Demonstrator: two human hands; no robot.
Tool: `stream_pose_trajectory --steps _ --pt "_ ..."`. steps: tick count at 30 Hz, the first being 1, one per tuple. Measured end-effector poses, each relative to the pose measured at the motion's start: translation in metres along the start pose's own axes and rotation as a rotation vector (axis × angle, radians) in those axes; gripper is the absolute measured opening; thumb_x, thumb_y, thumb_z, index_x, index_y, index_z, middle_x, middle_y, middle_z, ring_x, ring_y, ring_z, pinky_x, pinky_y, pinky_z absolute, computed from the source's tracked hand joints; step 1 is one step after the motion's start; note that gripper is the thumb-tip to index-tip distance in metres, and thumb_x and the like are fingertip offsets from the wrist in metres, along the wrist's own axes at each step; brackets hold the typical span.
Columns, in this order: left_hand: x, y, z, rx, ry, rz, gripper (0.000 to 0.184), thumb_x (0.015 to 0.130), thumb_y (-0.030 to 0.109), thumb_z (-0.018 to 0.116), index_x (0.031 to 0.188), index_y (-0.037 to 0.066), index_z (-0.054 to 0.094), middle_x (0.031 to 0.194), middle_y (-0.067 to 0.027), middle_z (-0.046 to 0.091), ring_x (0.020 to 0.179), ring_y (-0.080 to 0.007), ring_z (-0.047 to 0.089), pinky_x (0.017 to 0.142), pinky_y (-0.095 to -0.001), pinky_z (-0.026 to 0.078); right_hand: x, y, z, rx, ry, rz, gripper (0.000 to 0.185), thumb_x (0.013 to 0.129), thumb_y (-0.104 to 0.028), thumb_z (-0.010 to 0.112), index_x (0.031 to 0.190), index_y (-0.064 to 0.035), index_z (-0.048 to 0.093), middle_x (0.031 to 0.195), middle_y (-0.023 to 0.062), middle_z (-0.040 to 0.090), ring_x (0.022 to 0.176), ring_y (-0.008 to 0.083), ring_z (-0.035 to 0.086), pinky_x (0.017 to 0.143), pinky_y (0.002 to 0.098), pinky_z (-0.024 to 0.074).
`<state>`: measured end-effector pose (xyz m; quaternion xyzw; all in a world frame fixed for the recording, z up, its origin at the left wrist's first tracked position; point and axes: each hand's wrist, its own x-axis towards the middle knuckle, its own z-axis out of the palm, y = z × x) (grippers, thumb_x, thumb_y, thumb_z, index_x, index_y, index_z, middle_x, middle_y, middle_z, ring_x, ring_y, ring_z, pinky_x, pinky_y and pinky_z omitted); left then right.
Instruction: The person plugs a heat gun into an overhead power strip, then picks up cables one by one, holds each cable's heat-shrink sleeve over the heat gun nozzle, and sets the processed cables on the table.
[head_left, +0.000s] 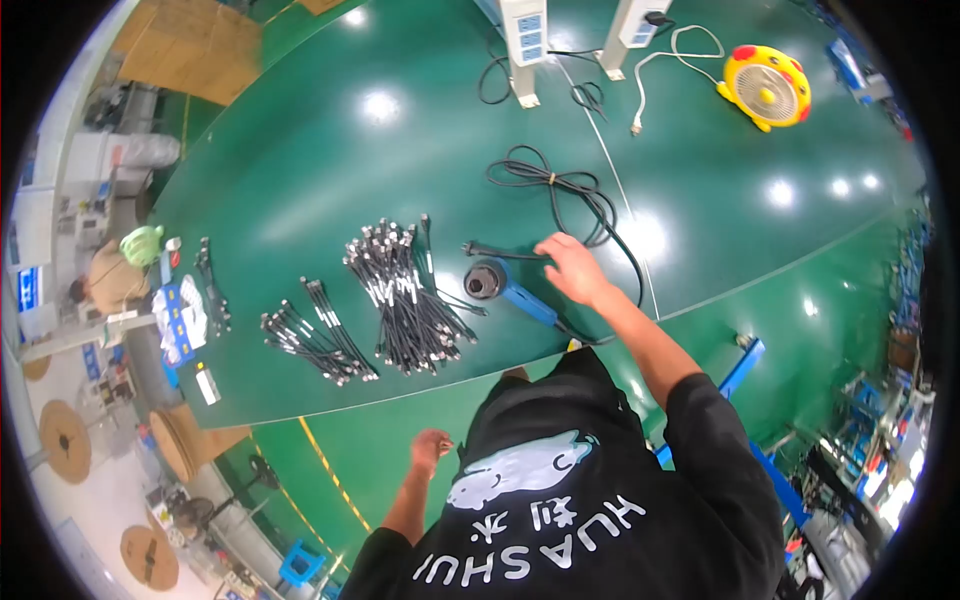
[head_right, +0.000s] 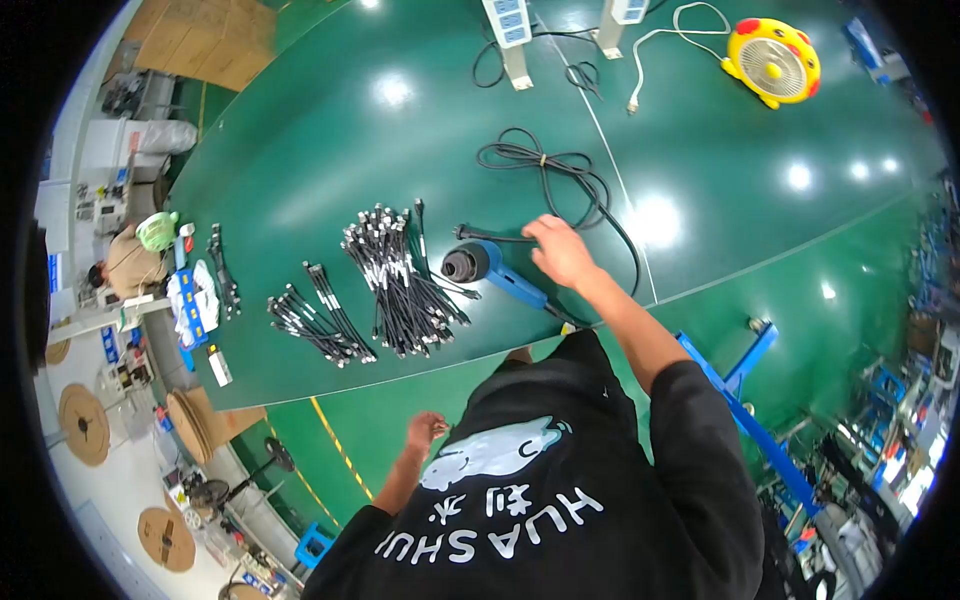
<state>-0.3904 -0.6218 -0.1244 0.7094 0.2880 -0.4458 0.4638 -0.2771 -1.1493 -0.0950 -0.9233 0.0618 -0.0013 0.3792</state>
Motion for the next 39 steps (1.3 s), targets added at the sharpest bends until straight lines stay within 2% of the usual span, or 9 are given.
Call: stream_pose_trajectory --steps 3,9,11,13,16,18,26,31,39 --pt "-0.020 -0.020 0.027 -0.021 -0.082 0.014 0.031 0.103 0.024 0.049 0.098 0.000 0.068 0.086 -0.0127 0.072 0.072 -0.0181 0.066 0.072 -0.0305 0.055 0.055 0.003 0.046 -0.256 -0.198 0.006 0.027 0.083 -0.006 0.061 0.109 -0.0014 0.059 0.114 0.0213 0.063 0.108 0.0408 0.062 0.091 0.0476 0.0538" --pt "-0.019 -0.074 0.079 0.318 -0.057 0.184 0.028 0.103 0.026 0.055 0.109 0.005 0.072 0.097 -0.0098 0.074 0.089 -0.0188 0.070 0.081 -0.0331 0.054 0.087 0.026 0.038 0.049 -0.315 -0.088 0.026 0.095 -0.024 0.059 0.102 -0.0001 0.066 0.096 0.0233 0.069 0.094 0.0412 0.068 0.084 0.0502 0.0532" --pt "0.007 -0.100 0.095 0.510 -0.061 0.242 0.027 0.102 0.026 0.057 0.111 0.006 0.072 0.099 -0.0099 0.075 0.092 -0.0178 0.070 0.084 -0.0333 0.054 0.092 0.005 -0.021 0.451 -0.234 0.218 0.033 0.097 -0.032 0.062 0.100 0.0005 0.068 0.089 0.0210 0.070 0.085 0.0375 0.068 0.077 0.0470 0.0519" --pt "0.016 -0.106 0.103 0.707 -0.054 0.296 0.026 0.101 0.025 0.059 0.114 0.007 0.072 0.102 -0.0099 0.075 0.095 -0.0169 0.070 0.087 -0.0335 0.053 0.095 0.005 -0.052 0.744 -0.042 0.163 0.032 0.101 -0.031 0.061 0.096 0.0000 0.069 0.078 0.0077 0.065 0.071 0.0161 0.061 0.065 0.0340 0.0480" --pt "0.024 -0.093 0.118 0.438 -0.026 0.280 0.026 0.100 0.023 0.060 0.114 0.005 0.072 0.102 -0.0102 0.075 0.096 -0.0172 0.070 0.086 -0.0324 0.053 0.096 -0.008 -0.132 0.936 -0.125 0.206 0.029 0.102 -0.028 0.061 0.095 -0.0014 0.066 0.075 -0.0001 0.060 0.066 0.0072 0.051 0.060 0.0275 0.0431" --pt "0.014 -0.064 0.110 0.301 -0.048 0.205 0.024 0.101 0.018 0.055 0.109 0.003 0.072 0.101 -0.0092 0.074 0.093 -0.0189 0.070 0.084 -0.0328 0.054 0.114 -0.009 -0.159 1.042 -0.034 0.109 0.028 0.105 -0.027 0.057 0.112 -0.0013 0.065 0.080 -0.0033 0.054 0.065 0.0031 0.043 0.057 0.0216 0.0377" --pt "-0.030 0.017 0.139 -0.026 -0.003 0.017 0.021 0.100 0.013 0.050 0.102 0.005 0.069 0.095 -0.0093 0.072 0.089 -0.0185 0.070 0.082 -0.0354 0.057 0.218 0.038 -0.143 1.282 0.038 0.295 0.025 0.108 -0.023 0.054 0.106 -0.0006 0.065 0.081 -0.0021 0.054 0.064 0.0058 0.045 0.057 0.0226 0.0405" --pt "-0.060 0.028 0.161 0.283 0.079 0.013 0.021 0.099 0.013 0.053 0.103 0.005 0.072 0.094 -0.0069 0.073 0.091 -0.0187 0.071 0.082 -0.0340 0.056 0.240 0.047 -0.139 1.315 0.048 0.364 0.025 0.107 -0.024 0.056 0.099 -0.0019 0.065 0.080 -0.0015 0.056 0.065 0.0061 0.048 0.056 0.0223 0.0425" --pt "0.000 -0.082 0.149 0.119 -0.007 0.092 0.025 0.100 0.020 0.057 0.110 0.004 0.074 0.101 -0.0071 0.075 0.094 -0.0164 0.068 0.088 -0.0312 0.054 0.245 0.030 -0.128 1.259 0.183 0.397 0.015 0.102 -0.015 0.065 0.101 0.0006 0.067 0.082 0.0023 0.063 0.064 0.0079 0.056 0.057 0.0240 0.0493"
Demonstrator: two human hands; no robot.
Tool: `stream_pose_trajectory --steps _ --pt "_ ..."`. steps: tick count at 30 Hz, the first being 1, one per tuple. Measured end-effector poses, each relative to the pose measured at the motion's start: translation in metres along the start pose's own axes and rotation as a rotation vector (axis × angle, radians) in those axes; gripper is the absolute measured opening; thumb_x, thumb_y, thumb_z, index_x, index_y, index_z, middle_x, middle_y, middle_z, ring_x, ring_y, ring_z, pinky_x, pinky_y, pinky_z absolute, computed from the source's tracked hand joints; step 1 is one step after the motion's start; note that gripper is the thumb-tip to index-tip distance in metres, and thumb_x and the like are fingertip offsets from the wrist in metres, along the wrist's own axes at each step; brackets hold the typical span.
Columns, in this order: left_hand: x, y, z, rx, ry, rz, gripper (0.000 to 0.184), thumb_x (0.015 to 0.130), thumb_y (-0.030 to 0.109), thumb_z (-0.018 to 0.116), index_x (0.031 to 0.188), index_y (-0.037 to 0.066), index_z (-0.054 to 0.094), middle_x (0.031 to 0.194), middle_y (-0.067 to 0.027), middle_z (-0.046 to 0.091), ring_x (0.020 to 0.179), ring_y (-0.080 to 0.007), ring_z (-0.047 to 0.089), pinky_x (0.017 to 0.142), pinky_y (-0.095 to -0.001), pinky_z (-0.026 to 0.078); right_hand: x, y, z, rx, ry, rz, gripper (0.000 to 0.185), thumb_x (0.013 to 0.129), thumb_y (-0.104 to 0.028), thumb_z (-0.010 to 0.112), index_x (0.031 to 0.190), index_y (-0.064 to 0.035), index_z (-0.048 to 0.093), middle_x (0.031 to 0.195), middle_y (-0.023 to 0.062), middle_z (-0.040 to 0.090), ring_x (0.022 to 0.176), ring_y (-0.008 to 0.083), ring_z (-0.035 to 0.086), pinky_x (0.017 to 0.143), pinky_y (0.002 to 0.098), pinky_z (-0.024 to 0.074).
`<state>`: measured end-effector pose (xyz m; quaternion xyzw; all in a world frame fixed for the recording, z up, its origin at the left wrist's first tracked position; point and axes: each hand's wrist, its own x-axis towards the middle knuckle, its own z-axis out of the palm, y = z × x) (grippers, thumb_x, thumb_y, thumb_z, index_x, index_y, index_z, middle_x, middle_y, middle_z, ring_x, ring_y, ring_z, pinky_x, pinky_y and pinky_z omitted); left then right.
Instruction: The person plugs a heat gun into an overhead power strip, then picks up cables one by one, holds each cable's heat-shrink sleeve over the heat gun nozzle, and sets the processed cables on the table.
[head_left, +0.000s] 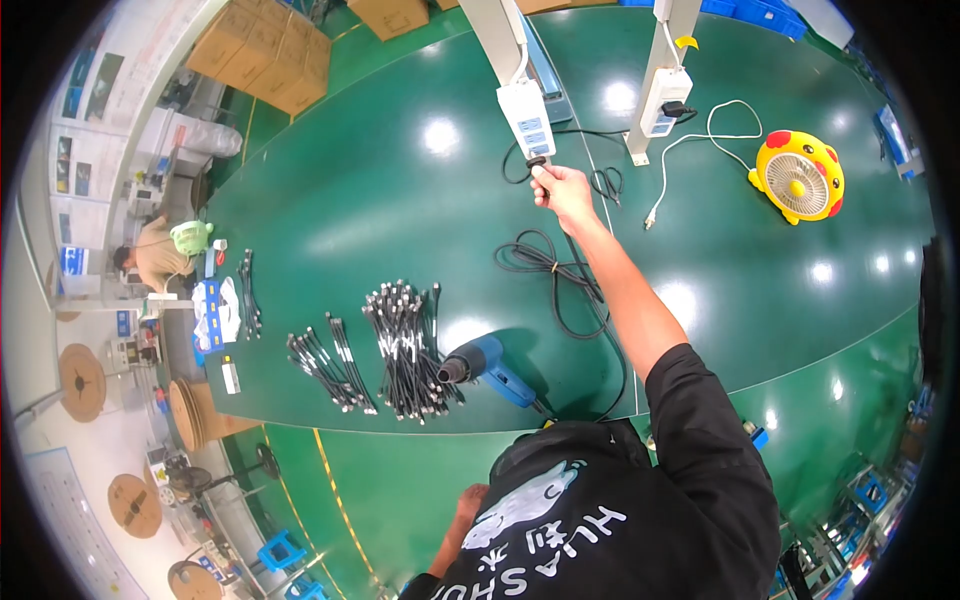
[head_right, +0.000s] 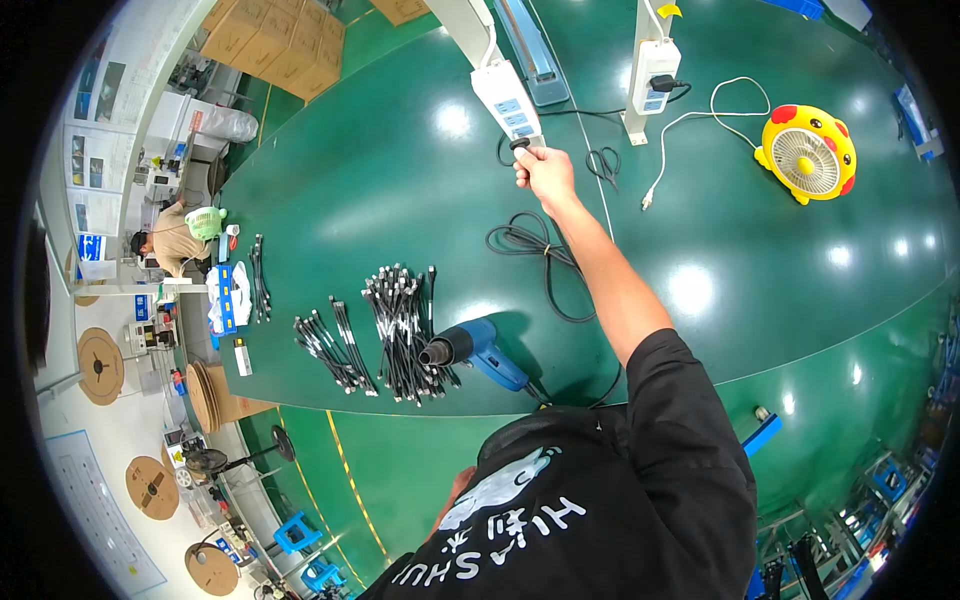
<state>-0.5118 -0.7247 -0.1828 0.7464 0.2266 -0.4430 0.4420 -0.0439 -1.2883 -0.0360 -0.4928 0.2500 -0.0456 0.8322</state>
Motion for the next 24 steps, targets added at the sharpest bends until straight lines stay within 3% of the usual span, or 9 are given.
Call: stream_pose_trajectory --steps 2,4,5,10,19,22,23,24 --pt "0.001 0.001 0.001 0.003 0.010 -0.096 0.025 0.100 0.020 0.057 0.110 0.004 0.074 0.101 -0.0072 0.075 0.094 -0.0163 0.068 0.089 -0.0311 0.053 -0.004 -0.001 0.005 0.072 0.052 -0.029 0.014 0.100 -0.013 0.067 0.101 0.0012 0.068 0.081 0.0031 0.064 0.064 0.0084 0.058 0.057 0.0247 0.0508" --pt "-0.021 0.037 0.005 0.003 0.014 0.105 0.025 0.099 0.020 0.057 0.106 0.004 0.074 0.096 -0.0056 0.074 0.087 -0.0153 0.066 0.082 -0.0295 0.053 -0.005 0.000 0.008 0.095 0.088 -0.043 0.015 0.099 -0.012 0.068 0.099 0.0028 0.069 0.079 0.0034 0.064 0.062 0.0087 0.057 0.055 0.0253 0.0512" --pt "-0.026 0.047 0.006 0.002 0.015 0.105 0.025 0.099 0.020 0.057 0.106 0.004 0.074 0.096 -0.0056 0.074 0.087 -0.0153 0.066 0.082 -0.0295 0.053 -0.005 -0.001 0.009 0.118 0.127 -0.058 0.015 0.098 -0.011 0.069 0.097 0.0043 0.070 0.078 0.0037 0.064 0.061 0.0091 0.057 0.053 0.0259 0.0515" --pt "-0.029 0.071 0.009 -0.189 0.008 -0.054 0.020 0.096 0.017 0.059 0.099 0.004 0.074 0.083 0.0003 0.065 0.076 -0.0099 0.056 0.068 -0.0260 0.045 -0.004 0.000 0.011 0.076 0.141 -0.039 0.014 0.098 -0.012 0.069 0.099 0.0027 0.069 0.078 0.0031 0.064 0.062 0.0085 0.057 0.055 0.0249 0.0519" --pt "-0.037 0.092 0.013 0.038 0.068 0.078 0.019 0.097 0.017 0.059 0.102 0.006 0.074 0.086 0.0008 0.066 0.078 -0.0105 0.057 0.070 -0.0256 0.045 0.003 0.003 0.004 0.168 0.067 -0.026 0.015 0.099 -0.014 0.069 0.094 0.0009 0.069 0.077 0.0027 0.065 0.061 0.0082 0.057 0.054 0.0245 0.0522" --pt "-0.039 0.100 0.010 0.093 0.058 -0.047 0.021 0.099 0.020 0.059 0.104 0.006 0.074 0.089 -0.0017 0.070 0.083 -0.0117 0.062 0.075 -0.0288 0.049 0.006 0.006 0.006 0.173 0.046 -0.020 0.017 0.098 -0.016 0.070 0.093 0.0005 0.069 0.077 0.0036 0.066 0.062 0.0089 0.059 0.055 0.0262 0.0527" --pt "-0.006 0.045 0.007 0.104 0.036 -0.045 0.021 0.099 0.020 0.059 0.104 0.006 0.074 0.089 -0.0017 0.070 0.083 -0.0117 0.062 0.075 -0.0288 0.049 0.007 0.010 0.012 0.120 0.059 -0.035 0.017 0.097 -0.015 0.070 0.095 0.0013 0.069 0.079 0.0042 0.066 0.063 0.0097 0.059 0.056 0.0267 0.0527" --pt "0.012 -0.005 -0.001 0.067 0.033 0.152 0.023 0.100 0.022 0.059 0.105 0.005 0.074 0.092 -0.0047 0.072 0.088 -0.0144 0.065 0.080 -0.0307 0.051 0.009 0.007 0.011 0.061 0.096 -0.064 0.017 0.097 -0.015 0.071 0.097 0.0021 0.068 0.081 0.0049 0.066 0.064 0.0105 0.059 0.057 0.0273 0.0527"
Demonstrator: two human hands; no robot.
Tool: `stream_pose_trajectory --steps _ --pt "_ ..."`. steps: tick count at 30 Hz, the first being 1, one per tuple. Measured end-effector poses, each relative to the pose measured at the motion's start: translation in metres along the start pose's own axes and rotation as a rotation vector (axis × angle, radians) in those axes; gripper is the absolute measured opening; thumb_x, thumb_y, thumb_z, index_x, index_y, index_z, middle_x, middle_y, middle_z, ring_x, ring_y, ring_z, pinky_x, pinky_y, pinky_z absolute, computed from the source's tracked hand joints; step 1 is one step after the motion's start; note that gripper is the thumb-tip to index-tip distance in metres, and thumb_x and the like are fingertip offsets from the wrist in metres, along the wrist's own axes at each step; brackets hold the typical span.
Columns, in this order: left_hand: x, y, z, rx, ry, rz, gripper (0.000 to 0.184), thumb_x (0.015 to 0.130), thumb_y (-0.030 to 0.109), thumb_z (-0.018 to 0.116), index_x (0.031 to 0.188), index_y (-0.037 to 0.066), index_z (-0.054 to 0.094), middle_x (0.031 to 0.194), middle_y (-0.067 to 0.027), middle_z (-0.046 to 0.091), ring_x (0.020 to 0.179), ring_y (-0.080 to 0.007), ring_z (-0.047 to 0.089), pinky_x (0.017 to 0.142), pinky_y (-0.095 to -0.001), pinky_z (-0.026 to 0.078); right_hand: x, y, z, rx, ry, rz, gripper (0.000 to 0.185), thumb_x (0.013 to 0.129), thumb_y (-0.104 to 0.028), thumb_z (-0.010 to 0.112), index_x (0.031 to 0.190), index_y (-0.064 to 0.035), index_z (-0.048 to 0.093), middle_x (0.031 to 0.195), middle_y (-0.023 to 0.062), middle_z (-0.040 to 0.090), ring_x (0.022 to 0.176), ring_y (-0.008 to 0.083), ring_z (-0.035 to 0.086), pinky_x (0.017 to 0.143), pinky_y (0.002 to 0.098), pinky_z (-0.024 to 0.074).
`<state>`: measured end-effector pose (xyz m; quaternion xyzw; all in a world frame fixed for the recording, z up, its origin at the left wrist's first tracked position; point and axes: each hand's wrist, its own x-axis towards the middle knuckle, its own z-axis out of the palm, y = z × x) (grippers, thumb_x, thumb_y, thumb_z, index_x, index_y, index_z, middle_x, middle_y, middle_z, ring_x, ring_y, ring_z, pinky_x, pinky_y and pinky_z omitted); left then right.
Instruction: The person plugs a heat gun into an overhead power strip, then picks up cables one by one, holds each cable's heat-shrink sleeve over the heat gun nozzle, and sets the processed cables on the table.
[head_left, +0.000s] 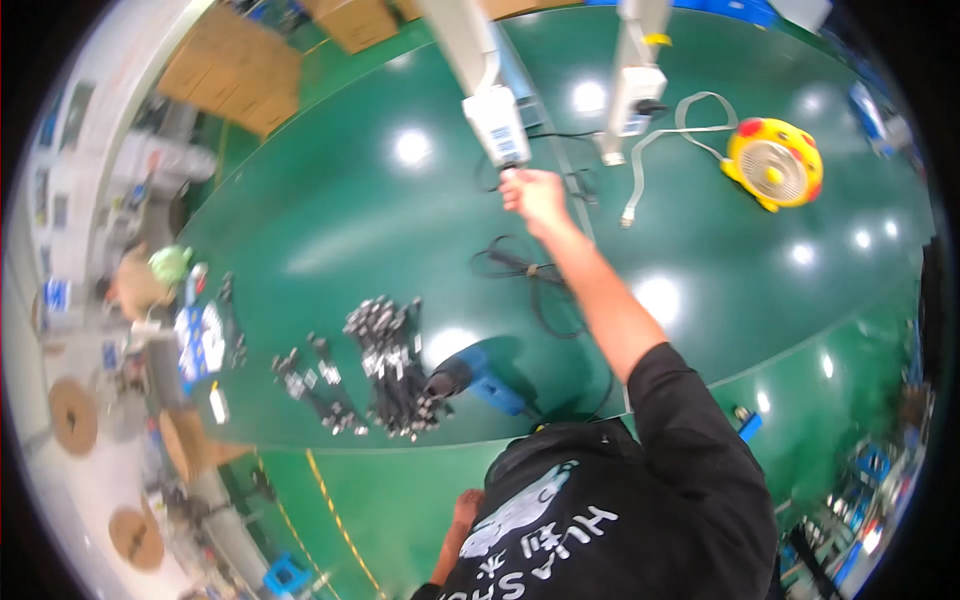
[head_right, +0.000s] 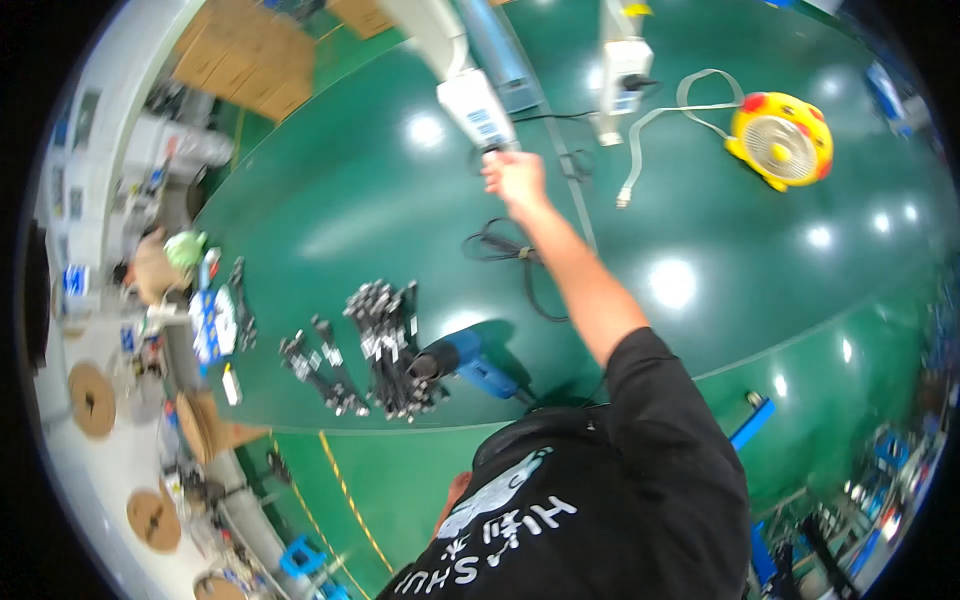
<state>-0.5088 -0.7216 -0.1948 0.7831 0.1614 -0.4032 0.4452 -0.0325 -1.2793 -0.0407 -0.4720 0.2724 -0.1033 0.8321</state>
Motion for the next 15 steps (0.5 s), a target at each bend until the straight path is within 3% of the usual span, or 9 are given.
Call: stream_pose_trajectory --steps 1,2,3,4,8,15 --pt "0.012 -0.004 -0.005 -0.043 -0.014 0.200 0.024 0.101 0.023 0.058 0.106 0.004 0.073 0.096 -0.0077 0.074 0.094 -0.0170 0.068 0.086 -0.0326 0.053 -0.006 -0.002 0.004 -0.008 0.038 -0.037 0.017 0.094 -0.015 0.073 0.094 0.0016 0.069 0.077 0.0062 0.067 0.062 0.0120 0.061 0.055 0.0291 0.0534" --pt "0.012 0.005 -0.018 0.075 -0.101 -0.064 0.027 0.104 0.022 0.053 0.108 0.003 0.073 0.107 -0.0133 0.074 0.105 -0.0230 0.069 0.097 -0.0364 0.054 -0.005 -0.002 0.009 -0.059 0.086 -0.037 0.015 0.094 -0.014 0.072 0.091 0.0013 0.070 0.075 0.0065 0.067 0.059 0.0123 0.061 0.052 0.0301 0.0531" --pt "0.013 -0.002 -0.009 0.454 0.103 -0.028 0.031 0.108 0.021 0.048 0.113 0.001 0.070 0.113 -0.0155 0.073 0.108 -0.0255 0.068 0.100 -0.0356 0.053 -0.005 -0.005 0.010 -0.078 0.100 -0.018 0.015 0.095 -0.012 0.071 0.092 0.0024 0.069 0.074 0.0070 0.067 0.057 0.0125 0.060 0.049 0.0302 0.0523" --pt "0.037 0.009 -0.008 0.480 0.063 0.012 0.031 0.108 0.021 0.048 0.113 0.001 0.070 0.113 -0.0155 0.073 0.108 -0.0255 0.068 0.100 -0.0356 0.053 -0.003 -0.004 0.011 -0.103 0.096 -0.032 0.016 0.096 -0.012 0.070 0.092 0.0035 0.070 0.074 0.0069 0.067 0.056 0.0121 0.059 0.047 0.0296 0.0504" --pt "0.068 0.025 -0.022 0.342 -0.073 0.050 0.028 0.107 0.021 0.050 0.112 0.001 0.069 0.111 -0.0140 0.073 0.107 -0.0237 0.068 0.099 -0.0341 0.053 -0.002 -0.026 0.005 -0.150 0.039 0.076 0.019 0.097 -0.012 0.068 0.088 0.0050 0.070 0.072 0.0062 0.066 0.054 0.0114 0.056 0.045 0.0286 0.0473" --pt "0.061 0.029 -0.042 0.015 -0.172 0.026 0.025 0.107 0.021 0.054 0.111 0.001 0.068 0.109 -0.0114 0.073 0.105 -0.0205 0.069 0.097 -0.0314 0.053 -0.006 -0.023 0.009 -0.237 0.072 -0.006 0.021 0.097 -0.013 0.069 0.086 0.0045 0.071 0.074 0.0069 0.068 0.055 0.0111 0.057 0.048 0.0288 0.0488"
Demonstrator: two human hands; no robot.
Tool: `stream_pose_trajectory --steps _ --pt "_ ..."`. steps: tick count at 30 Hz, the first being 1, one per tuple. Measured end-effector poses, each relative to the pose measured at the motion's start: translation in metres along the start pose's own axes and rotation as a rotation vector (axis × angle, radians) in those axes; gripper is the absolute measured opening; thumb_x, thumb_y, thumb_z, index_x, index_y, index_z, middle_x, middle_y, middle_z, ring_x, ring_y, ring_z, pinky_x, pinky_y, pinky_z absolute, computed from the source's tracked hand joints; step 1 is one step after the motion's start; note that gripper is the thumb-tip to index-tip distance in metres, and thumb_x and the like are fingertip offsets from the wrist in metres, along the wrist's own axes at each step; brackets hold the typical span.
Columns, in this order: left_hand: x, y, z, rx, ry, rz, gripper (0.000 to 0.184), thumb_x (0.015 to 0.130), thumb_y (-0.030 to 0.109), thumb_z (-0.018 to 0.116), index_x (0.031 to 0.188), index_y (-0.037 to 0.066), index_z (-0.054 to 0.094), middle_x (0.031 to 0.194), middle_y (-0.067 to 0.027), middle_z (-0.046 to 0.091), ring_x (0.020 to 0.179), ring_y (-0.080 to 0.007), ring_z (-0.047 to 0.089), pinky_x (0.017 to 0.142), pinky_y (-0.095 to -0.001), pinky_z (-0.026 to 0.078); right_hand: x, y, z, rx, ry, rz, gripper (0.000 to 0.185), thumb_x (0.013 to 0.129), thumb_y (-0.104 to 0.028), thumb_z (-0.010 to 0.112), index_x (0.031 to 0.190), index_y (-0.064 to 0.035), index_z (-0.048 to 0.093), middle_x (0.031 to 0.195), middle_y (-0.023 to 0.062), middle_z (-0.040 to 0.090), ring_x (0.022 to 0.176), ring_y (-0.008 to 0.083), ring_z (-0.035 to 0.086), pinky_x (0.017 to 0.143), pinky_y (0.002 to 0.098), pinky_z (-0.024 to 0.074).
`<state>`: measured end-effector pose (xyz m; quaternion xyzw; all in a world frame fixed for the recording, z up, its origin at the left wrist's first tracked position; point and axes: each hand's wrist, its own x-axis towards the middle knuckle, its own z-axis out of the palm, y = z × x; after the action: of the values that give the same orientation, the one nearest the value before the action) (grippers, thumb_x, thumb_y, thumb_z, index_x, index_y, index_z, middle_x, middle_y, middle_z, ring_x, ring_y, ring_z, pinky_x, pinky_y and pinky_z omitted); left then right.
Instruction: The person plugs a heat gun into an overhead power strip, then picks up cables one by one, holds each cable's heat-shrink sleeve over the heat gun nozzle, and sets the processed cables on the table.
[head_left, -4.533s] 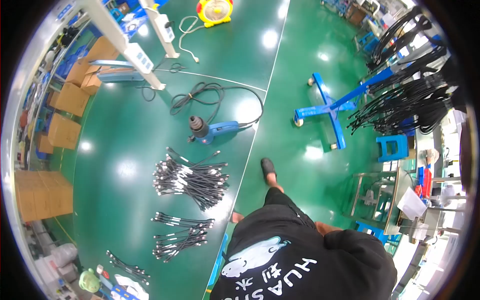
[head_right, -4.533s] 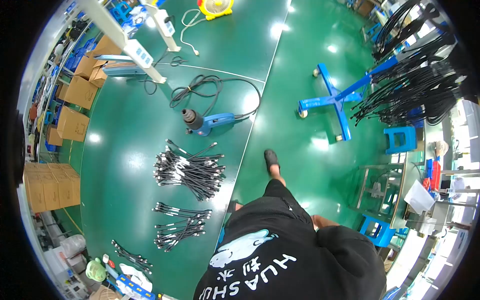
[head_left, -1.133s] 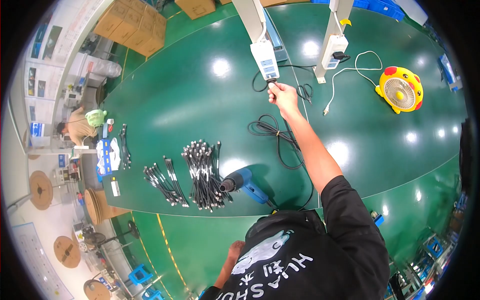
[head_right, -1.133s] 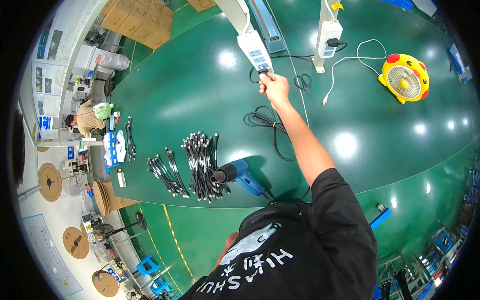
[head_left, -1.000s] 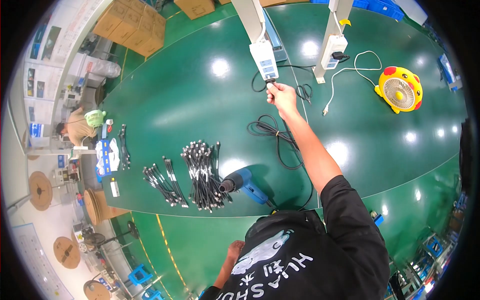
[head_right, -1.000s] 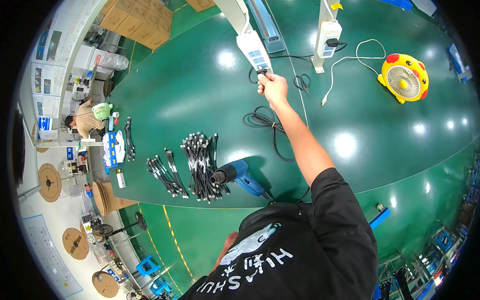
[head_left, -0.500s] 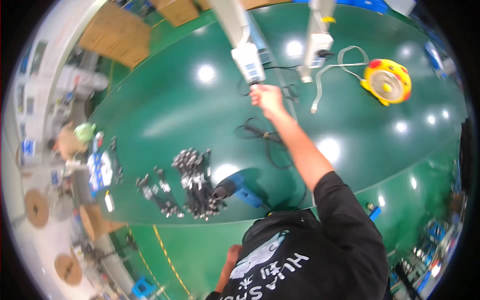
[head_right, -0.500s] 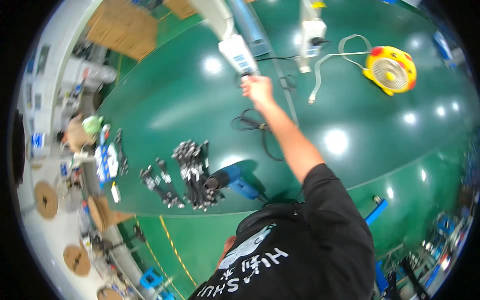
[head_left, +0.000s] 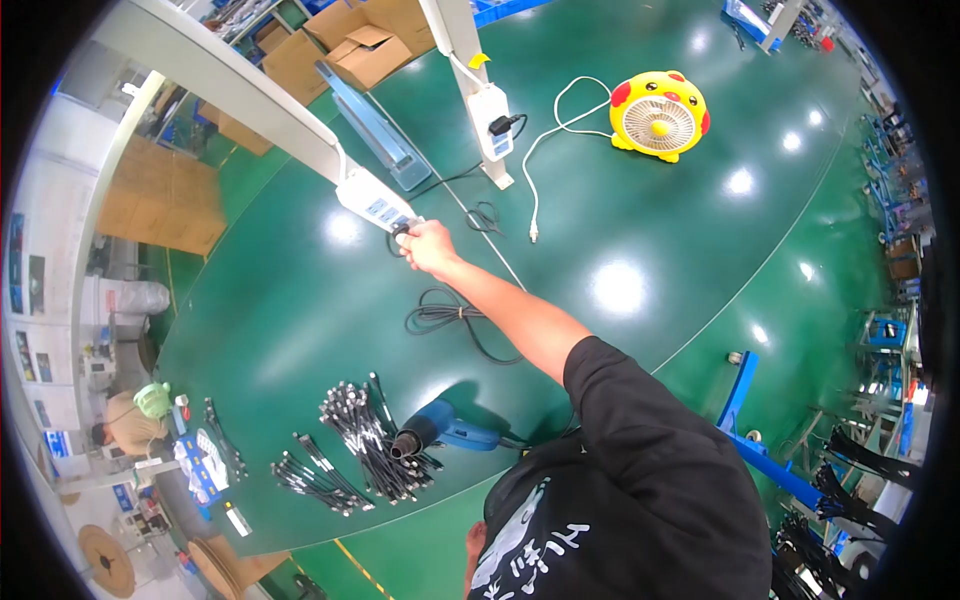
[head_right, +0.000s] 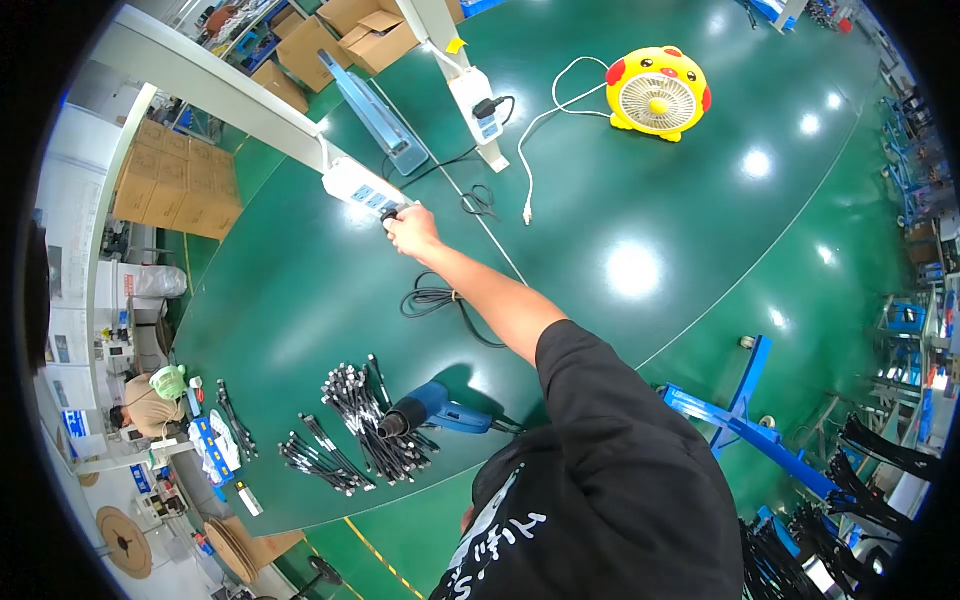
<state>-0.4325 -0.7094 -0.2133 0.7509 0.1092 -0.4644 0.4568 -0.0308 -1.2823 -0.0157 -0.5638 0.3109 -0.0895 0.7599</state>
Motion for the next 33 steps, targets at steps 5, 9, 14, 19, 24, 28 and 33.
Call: stream_pose_trajectory --steps 5,9,14,19,24,28,33 --pt "-0.032 -0.007 0.005 0.208 0.066 -0.022 0.021 0.107 0.019 0.054 0.107 0.003 0.067 0.109 -0.0099 0.072 0.102 -0.0205 0.069 0.094 -0.0329 0.054 0.002 0.005 -0.005 0.167 -0.048 0.015 0.022 0.097 -0.015 0.069 0.085 0.0045 0.070 0.073 0.0050 0.067 0.057 0.0097 0.057 0.048 0.0283 0.0469" --pt "-0.033 -0.023 0.019 -1.171 -0.103 -0.003 0.021 0.101 0.007 0.055 0.116 -0.002 0.067 0.119 -0.0204 0.070 0.115 -0.0298 0.065 0.109 -0.0411 0.048 -0.003 -0.001 -0.002 0.073 -0.053 0.014 0.023 0.098 -0.015 0.069 0.088 0.0056 0.070 0.075 0.0057 0.067 0.056 0.0101 0.056 0.047 0.0275 0.0463" --pt "-0.031 -0.018 0.021 -0.671 0.095 -0.242 0.023 0.100 0.007 0.056 0.115 -0.007 0.067 0.122 -0.0219 0.069 0.121 -0.0309 0.062 0.116 -0.0420 0.042 0.013 0.003 0.004 0.127 -0.020 0.007 0.022 0.099 -0.013 0.067 0.089 0.0065 0.069 0.075 0.0069 0.067 0.056 0.0108 0.057 0.046 0.0278 0.0465" --pt "-0.028 -0.025 0.033 -0.370 0.106 -0.127 0.018 0.101 0.005 0.056 0.110 -0.004 0.069 0.118 -0.0165 0.071 0.112 -0.0258 0.066 0.106 -0.0350 0.049 0.012 -0.002 -0.005 -0.054 -0.058 -0.043 0.024 0.100 -0.017 0.065 0.091 0.0045 0.070 0.076 0.0093 0.068 0.060 0.0167 0.063 0.050 0.0333 0.0507" --pt "-0.040 -0.020 0.027 -0.064 0.099 -0.054 0.028 0.104 0.028 0.059 0.110 0.004 0.071 0.098 -0.0036 0.074 0.094 -0.0146 0.067 0.086 -0.0297 0.052 0.021 0.021 -0.085 -0.859 0.160 -0.543 0.016 0.096 -0.016 0.062 0.092 -0.0032 0.071 0.084 0.0176 0.071 0.081 0.0415 0.068 0.077 0.0475 0.0565" --pt "-0.061 -0.020 0.037 0.060 0.176 -0.047 0.031 0.104 0.033 0.058 0.113 0.006 0.071 0.103 -0.0054 0.076 0.096 -0.0175 0.069 0.087 -0.0314 0.053 0.035 0.068 -0.193 -1.375 0.260 -0.221 0.022 0.088 -0.006 0.058 0.106 -0.0108 0.069 0.120 0.0180 0.060 0.116 0.0385 0.059 0.094 0.0478 0.0535" --pt "-0.069 -0.010 0.035 -0.018 0.201 0.017 0.022 0.102 0.027 0.063 0.113 0.009 0.071 0.105 -0.0080 0.077 0.099 -0.0215 0.073 0.085 -0.0317 0.055 0.026 0.078 -0.240 -1.438 0.102 -0.248 0.016 0.084 -0.015 0.073 0.098 -0.0104 0.068 0.121 0.0115 0.055 0.120 0.0333 0.053 0.098 0.0430 0.0480"
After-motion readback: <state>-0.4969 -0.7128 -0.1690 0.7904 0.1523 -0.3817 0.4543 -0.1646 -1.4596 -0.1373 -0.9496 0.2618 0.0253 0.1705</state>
